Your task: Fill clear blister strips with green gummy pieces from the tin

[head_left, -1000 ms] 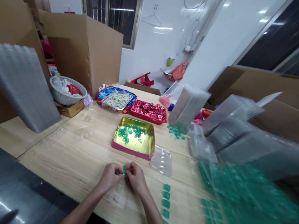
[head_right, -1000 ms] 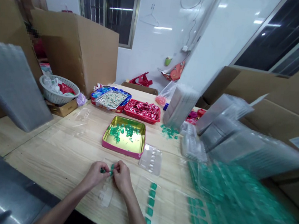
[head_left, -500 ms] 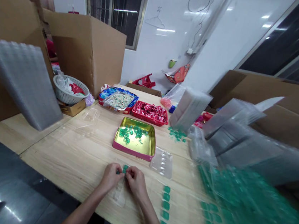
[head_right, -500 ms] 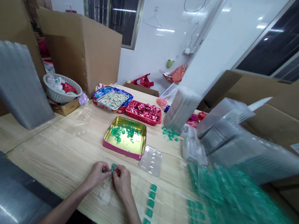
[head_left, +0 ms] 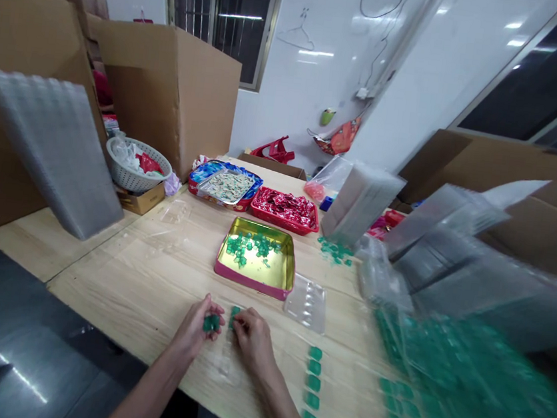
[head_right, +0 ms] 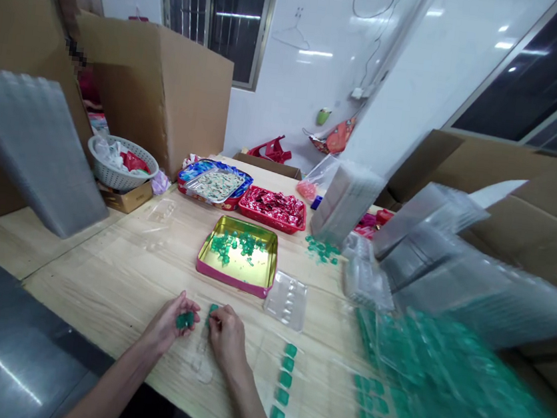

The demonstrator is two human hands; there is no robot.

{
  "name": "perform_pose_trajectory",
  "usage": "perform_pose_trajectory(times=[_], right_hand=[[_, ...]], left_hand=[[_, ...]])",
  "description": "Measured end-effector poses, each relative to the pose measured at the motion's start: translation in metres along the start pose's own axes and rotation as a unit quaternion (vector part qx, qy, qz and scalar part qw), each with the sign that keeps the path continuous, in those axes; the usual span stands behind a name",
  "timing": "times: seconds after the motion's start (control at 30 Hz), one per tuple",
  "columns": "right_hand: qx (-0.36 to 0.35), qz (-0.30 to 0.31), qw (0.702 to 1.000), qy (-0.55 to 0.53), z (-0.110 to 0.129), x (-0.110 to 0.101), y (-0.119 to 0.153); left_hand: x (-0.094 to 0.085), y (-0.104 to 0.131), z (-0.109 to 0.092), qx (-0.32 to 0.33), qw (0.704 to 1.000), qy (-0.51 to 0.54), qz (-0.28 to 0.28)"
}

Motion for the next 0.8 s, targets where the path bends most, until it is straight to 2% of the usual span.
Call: perform_pose_trajectory(times=[0.1, 0.17, 0.27, 0.4, 0.5, 0.57, 0.67, 0.73, 0.8], right_hand=[[-0.012, 0.008, 1.000, -0.002, 0.003, -0.003, -0.001], [-0.019, -0.011, 1.000, -0.021, 0.008, -0.011, -0.001], [-0.029, -0.020, 0.998, -0.060, 0.022, -0.018, -0.001], [-0.046, 0.035, 0.994, -0.097, 0.044, -0.007, -0.001], [-0.006, 0.045, 0.985, -0.168, 0.037, 0.002, 0.000], [0.047, 0.051, 0.958, -0.277, 0.025, 0.010, 0.003], [0.095, 0.046, 0.895, -0.433, 0.016, 0.016, 0.008], [0.109, 0.032, 0.868, -0.484, 0.014, 0.013, 0.010], [0.120, 0.019, 0.856, -0.502, 0.014, 0.010, 0.012]], left_hand=[[0.001, 0.004, -0.002, 0.004, 1.000, 0.015, 0.002], [0.002, 0.007, -0.003, 0.012, 1.000, 0.022, 0.007], [0.007, 0.010, -0.002, 0.025, 0.999, 0.025, 0.017], [0.015, 0.016, 0.000, 0.042, 0.999, 0.016, 0.018], [0.020, 0.020, 0.000, 0.042, 0.999, 0.006, 0.022], [0.021, 0.023, 0.000, 0.037, 0.999, 0.003, 0.026], [0.026, 0.027, -0.003, 0.040, 0.998, -0.018, 0.053], [0.029, 0.029, -0.004, 0.049, 0.996, -0.043, 0.069], [0.030, 0.029, -0.004, 0.058, 0.994, -0.065, 0.072]])
Point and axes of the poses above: each hand's wrist, its own y-axis away from the middle knuckle, its own x-axis out of the palm, z = x × y, the point moved 10 cm from there along -y, towards the middle knuckle, and after that the axes turned 8 degrees about -x, right-handed, at the moved point
